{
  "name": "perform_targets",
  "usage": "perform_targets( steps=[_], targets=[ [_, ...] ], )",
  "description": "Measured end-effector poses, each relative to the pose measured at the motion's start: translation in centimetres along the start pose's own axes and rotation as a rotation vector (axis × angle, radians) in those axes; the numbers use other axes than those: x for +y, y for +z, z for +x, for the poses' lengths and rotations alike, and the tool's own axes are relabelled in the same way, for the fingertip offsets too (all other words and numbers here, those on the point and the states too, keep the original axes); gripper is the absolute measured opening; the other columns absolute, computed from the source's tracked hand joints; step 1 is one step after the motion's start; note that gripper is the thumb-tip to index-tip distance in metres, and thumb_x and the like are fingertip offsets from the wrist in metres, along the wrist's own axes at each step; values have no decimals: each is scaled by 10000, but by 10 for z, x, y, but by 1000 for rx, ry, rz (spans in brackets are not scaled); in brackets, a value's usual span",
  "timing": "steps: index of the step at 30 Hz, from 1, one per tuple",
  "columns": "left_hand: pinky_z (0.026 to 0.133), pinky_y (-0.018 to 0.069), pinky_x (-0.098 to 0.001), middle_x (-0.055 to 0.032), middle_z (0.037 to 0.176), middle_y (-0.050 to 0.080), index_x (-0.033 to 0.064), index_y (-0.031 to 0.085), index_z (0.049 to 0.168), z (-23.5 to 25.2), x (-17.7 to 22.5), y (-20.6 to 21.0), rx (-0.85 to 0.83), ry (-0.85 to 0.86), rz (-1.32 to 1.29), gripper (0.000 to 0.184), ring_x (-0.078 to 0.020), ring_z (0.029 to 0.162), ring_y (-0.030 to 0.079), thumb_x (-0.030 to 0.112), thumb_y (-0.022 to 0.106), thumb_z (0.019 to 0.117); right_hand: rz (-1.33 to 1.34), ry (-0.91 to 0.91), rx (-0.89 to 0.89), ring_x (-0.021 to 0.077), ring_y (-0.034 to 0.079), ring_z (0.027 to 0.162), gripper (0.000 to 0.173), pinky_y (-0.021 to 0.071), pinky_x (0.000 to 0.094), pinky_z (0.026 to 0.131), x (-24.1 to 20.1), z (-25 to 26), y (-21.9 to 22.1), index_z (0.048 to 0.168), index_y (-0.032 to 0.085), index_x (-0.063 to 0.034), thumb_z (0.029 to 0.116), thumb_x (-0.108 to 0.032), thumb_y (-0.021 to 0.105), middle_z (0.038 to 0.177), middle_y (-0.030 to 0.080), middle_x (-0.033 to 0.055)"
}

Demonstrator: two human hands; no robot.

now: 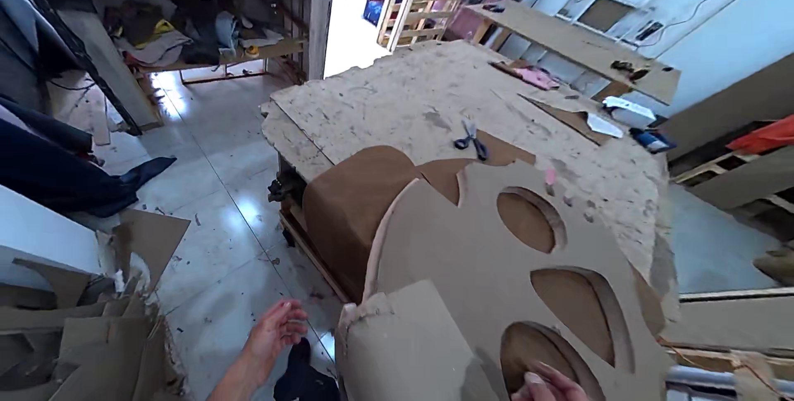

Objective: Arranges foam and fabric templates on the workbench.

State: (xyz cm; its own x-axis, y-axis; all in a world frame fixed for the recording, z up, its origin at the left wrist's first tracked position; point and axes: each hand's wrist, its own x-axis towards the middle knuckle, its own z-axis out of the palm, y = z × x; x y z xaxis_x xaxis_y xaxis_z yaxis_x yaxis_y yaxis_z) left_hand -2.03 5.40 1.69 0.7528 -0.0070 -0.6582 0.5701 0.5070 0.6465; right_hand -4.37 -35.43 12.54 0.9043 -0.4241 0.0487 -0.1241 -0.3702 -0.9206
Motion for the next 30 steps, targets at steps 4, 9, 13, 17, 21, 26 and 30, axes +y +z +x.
perform_targets(
  steps=[4,9,13,17,21,26,30],
  targets=[
    [699,592,-348,-129,1023,728,27,585,1267,21,16,-28,94,-77,18,378,-221,823,720,269,328,1129,-130,82,-187,143,679,771,381,605,335,716,-24,28,57,1320,532,120,990,-71,557,987,670,142],
    [710,594,-364,-141,1070,724,30,550,1321,67,54,-46,87,-60,74,333,-235,863,725,237,397,1109,-386,95,-267,322,658,1104,462,560,477,918,-36,36,102,1358,581,62,955,-159,629,1299,623,246],
    [832,579,-430,-154,1248,676,21,504,1384,137,111,-34,-14,100,254,371,-268,1063,690,200,491,1059,-542,51,-247,403,589,1253,477,468,575,1052,-41,22,120,1334,606,75,955,-215,619,1359,601,272],
    [1049,496,-488,-201,1502,487,22,336,1539,220,151,-8,-148,306,445,783,-305,1346,521,261,698,888,-619,110,-224,407,490,1392,513,376,590,1157,-50,-5,145,1349,599,79,965,-262,607,1481,521,261],
    [1136,446,-415,-177,1462,539,-2,411,1501,254,171,13,-393,261,602,852,-225,1362,523,376,756,820,-686,190,-112,422,504,1368,489,416,607,1109,-78,-32,198,1316,644,38,952,-289,632,1494,507,258],
    [936,601,-409,-78,1013,762,15,713,1089,245,179,-6,-608,200,816,409,-161,981,737,374,712,895,-724,208,-67,503,406,1431,514,317,633,1181,-95,-44,243,1321,648,41,929,-291,650,1505,502,266],
    [751,625,-374,-32,786,753,65,744,870,237,185,-24,-605,287,776,267,-123,755,739,317,681,928,-738,259,-73,450,480,1391,488,349,603,1163,-104,-31,239,1340,648,1,960,-304,615,1468,566,202]
  ],
)
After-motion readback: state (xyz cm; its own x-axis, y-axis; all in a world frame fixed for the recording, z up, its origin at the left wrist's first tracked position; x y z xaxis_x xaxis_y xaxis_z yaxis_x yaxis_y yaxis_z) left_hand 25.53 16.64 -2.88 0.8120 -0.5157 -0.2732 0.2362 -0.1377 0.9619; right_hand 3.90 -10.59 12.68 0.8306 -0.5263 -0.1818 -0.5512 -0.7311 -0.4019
